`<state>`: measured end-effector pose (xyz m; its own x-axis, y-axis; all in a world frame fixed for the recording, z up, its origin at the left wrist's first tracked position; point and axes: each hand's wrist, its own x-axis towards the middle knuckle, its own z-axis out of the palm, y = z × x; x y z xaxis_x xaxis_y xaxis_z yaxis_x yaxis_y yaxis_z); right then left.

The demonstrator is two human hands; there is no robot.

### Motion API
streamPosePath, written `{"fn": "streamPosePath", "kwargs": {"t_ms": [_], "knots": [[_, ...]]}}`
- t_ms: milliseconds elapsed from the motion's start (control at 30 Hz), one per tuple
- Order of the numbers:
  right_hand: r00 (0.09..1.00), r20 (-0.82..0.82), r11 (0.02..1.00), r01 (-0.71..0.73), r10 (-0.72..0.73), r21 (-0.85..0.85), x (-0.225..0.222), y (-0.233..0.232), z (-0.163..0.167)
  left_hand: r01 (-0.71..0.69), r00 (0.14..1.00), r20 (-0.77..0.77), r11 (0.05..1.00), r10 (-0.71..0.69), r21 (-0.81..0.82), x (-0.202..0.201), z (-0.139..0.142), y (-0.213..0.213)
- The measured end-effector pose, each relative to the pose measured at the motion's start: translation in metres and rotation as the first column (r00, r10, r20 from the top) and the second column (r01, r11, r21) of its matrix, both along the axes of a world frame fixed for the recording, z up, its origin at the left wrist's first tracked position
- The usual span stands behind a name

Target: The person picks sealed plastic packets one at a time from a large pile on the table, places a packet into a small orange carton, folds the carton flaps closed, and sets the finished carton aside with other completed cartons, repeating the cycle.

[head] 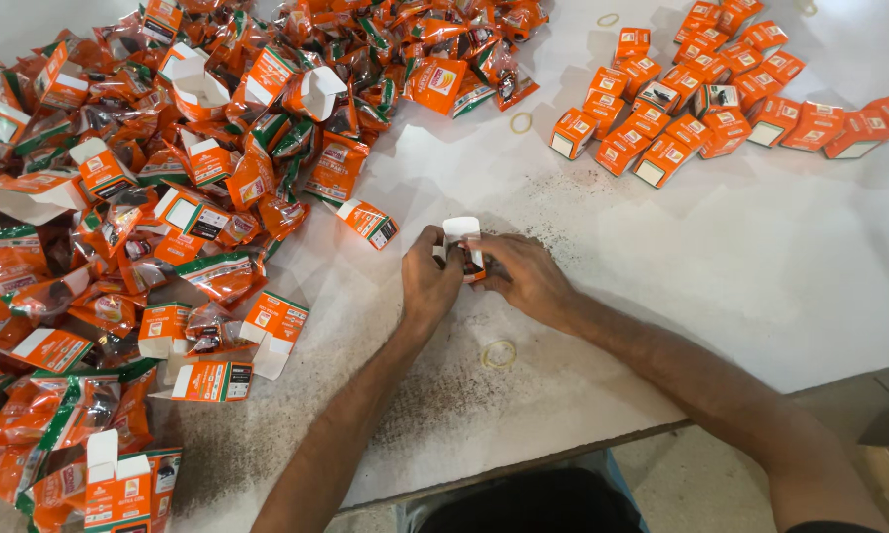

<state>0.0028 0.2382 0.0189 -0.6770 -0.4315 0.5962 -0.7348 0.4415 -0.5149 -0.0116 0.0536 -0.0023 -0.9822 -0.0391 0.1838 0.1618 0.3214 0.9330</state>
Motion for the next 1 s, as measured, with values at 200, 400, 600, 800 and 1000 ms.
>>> {"fn": "streamPosePath", "kwargs": {"t_ms": [200, 400, 600, 800, 1000], "knots": [[0.998, 0.060, 0.996, -0.013, 0.008, 0.086, -0.004, 0.000, 0.005, 0.234, 0.910, 0.176, 0.817, -0.375, 0.527, -0.005, 0.010, -0.029], [0.995, 0.042, 0.996, -0.087, 0.089, -0.032, 0.002, -0.003, 0.011, 0.207, 0.912, 0.264, 0.908, -0.314, 0.364, -0.011, 0.023, -0.026], [0.983, 0.165, 0.993, -0.061, 0.077, -0.101, -0.003, -0.001, 0.003, 0.181, 0.779, -0.560, 0.956, -0.282, -0.231, 0.007, 0.023, -0.018], [0.982, 0.153, 0.984, -0.089, 0.113, -0.154, -0.007, 0.002, -0.008, 0.301, 0.806, -0.432, 0.909, -0.404, -0.289, 0.019, 0.019, -0.031], [0.985, 0.162, 0.996, -0.049, 0.062, -0.080, -0.001, -0.001, 0.006, 0.302, 0.871, -0.348, 0.936, -0.348, -0.182, 0.019, 0.020, -0.024]]}}
